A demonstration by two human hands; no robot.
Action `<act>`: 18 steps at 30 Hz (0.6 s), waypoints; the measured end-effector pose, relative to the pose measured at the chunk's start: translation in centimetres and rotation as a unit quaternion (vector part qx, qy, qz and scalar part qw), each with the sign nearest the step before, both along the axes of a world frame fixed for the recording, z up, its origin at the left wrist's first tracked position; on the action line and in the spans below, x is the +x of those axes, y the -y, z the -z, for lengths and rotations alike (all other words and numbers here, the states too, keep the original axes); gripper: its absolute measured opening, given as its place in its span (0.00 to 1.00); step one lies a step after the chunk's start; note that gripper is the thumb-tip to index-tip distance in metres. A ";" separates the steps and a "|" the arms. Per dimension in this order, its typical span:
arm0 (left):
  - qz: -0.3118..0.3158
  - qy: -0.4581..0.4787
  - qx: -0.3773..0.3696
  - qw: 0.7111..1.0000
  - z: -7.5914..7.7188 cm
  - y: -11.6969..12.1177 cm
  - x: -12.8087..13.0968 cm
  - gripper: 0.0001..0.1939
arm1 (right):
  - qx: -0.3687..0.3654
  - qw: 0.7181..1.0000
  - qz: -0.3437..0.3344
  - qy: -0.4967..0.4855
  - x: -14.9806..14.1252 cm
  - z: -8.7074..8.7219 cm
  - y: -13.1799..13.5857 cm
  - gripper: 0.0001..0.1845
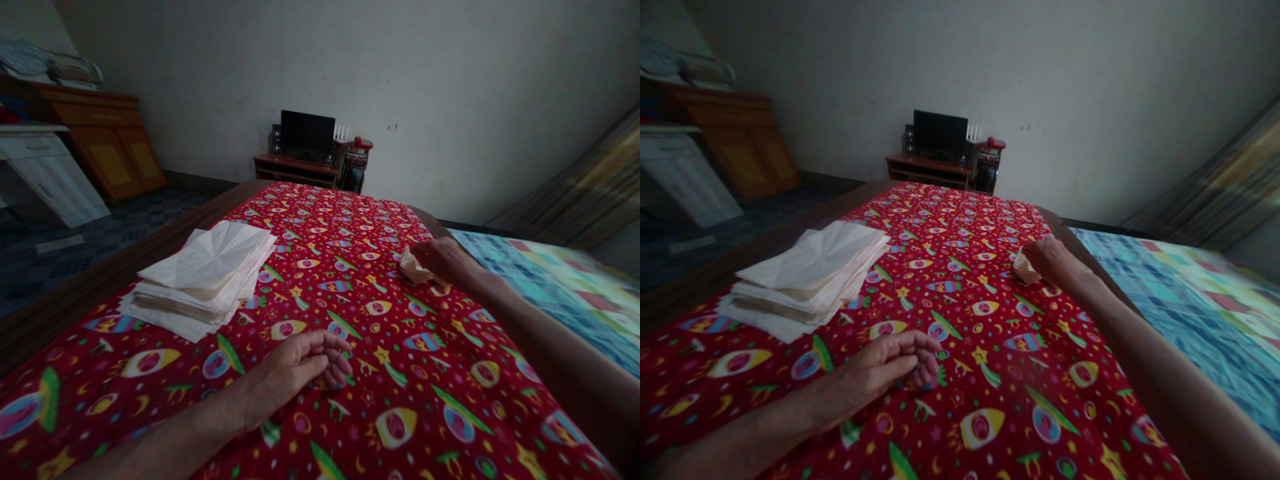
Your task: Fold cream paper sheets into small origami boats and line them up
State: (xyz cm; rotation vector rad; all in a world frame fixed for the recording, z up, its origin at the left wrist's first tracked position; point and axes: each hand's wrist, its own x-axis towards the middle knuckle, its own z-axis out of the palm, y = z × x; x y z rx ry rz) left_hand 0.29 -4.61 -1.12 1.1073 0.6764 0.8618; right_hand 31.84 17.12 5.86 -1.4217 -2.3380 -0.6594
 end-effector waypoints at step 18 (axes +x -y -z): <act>-0.144 -0.412 0.489 0.755 -6.3 -2.3 -7.2 0.15 | -0.136 0.962 -0.236 -0.004 -10.5 6.3 19.1 0.15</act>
